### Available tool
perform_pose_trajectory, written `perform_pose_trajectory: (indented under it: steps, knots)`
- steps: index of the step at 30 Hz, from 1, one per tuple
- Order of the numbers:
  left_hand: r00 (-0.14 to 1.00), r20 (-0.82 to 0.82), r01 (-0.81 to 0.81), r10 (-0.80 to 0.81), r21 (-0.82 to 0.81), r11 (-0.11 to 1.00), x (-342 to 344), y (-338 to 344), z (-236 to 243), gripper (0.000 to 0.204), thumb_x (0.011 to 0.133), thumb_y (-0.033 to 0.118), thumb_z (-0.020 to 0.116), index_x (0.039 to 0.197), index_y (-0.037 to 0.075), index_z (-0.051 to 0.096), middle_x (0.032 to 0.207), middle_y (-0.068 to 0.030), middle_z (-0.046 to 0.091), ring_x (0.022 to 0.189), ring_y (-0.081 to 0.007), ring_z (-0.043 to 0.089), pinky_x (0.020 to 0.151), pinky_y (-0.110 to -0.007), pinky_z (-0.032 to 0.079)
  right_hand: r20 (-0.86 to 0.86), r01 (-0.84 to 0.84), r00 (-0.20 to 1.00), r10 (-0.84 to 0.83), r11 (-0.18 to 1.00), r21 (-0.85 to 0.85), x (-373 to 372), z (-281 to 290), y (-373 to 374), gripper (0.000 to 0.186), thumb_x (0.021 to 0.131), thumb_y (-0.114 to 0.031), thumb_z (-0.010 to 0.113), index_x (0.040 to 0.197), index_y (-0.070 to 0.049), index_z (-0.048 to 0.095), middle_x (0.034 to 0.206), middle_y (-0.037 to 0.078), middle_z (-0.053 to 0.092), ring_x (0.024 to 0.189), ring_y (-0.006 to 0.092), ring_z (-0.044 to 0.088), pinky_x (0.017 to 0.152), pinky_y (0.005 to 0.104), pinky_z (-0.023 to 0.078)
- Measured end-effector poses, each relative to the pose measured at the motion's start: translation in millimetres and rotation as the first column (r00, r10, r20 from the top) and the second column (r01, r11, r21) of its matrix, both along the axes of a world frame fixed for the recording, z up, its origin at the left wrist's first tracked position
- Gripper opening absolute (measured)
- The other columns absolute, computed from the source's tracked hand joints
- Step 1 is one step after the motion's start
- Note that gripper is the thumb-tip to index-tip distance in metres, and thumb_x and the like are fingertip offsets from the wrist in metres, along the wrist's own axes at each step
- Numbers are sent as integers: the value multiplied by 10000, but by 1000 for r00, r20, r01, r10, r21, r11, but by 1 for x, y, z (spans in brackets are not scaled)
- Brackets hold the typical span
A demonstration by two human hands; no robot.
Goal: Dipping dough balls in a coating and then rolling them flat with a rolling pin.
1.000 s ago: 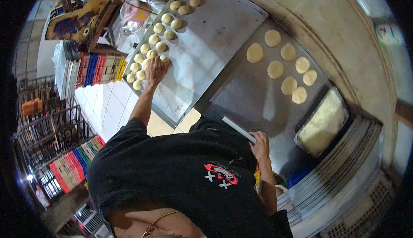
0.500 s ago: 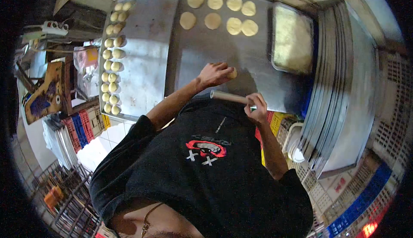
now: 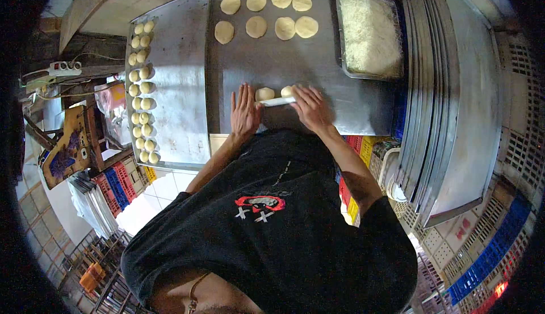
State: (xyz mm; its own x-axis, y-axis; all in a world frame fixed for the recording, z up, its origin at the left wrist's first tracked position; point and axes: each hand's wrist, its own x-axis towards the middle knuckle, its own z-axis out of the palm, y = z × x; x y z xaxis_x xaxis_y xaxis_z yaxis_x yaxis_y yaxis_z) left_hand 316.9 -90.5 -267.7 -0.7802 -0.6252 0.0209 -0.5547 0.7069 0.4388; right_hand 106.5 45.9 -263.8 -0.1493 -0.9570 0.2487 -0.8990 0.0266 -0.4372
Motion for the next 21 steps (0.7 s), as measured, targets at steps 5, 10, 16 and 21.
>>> perform_pose_trajectory:
  steps: [5, 10, 16, 21]
  knots:
    - [977, 35, -199, 208, -174, 964, -51, -57, -15, 668, 991, 399, 367, 1465, -55, 242, 1521, -221, 283, 1442, -331, 212, 1167, -520, 99, -191, 156, 973, -127, 978, 141, -33, -7, -87, 677, 935, -405, 522, 1410, 49, 356, 1441, 220, 404, 1352, 330, 369, 1139, 497, 220]
    - [949, -46, -313, 313, -273, 910, -75, -110, -18, 671, 985, 398, 373, 1473, -42, 234, 1532, -207, 270, 1450, -319, 191, 1162, -541, 97, -207, 250, 947, -247, 968, -11, -55, -20, -148, 730, 940, -433, 504, 1427, 71, 300, 1472, 252, 338, 1388, 367, 304, 1144, 521, 195]
    - [981, 9, -190, 193, -132, 973, -33, -23, -17, 737, 942, 419, 447, 1474, -39, 223, 1525, -218, 273, 1437, -315, 229, 1168, -510, 128, -93, 154, 986, -137, 965, 213, -12, -9, -61, 714, 919, -339, 522, 1444, 70, 262, 1494, 261, 290, 1404, 379, 264, 1150, 497, 195]
    - [995, 78, -71, 67, 53, 996, 8, 33, -10, 737, 937, 383, 484, 1493, -5, 195, 1544, -209, 231, 1446, -305, 208, 1179, -474, 127, -46, 80, 996, -75, 989, 121, 12, -19, 2, 729, 900, -320, 543, 1450, 66, 259, 1497, 234, 308, 1405, 362, 275, 1146, 496, 185]
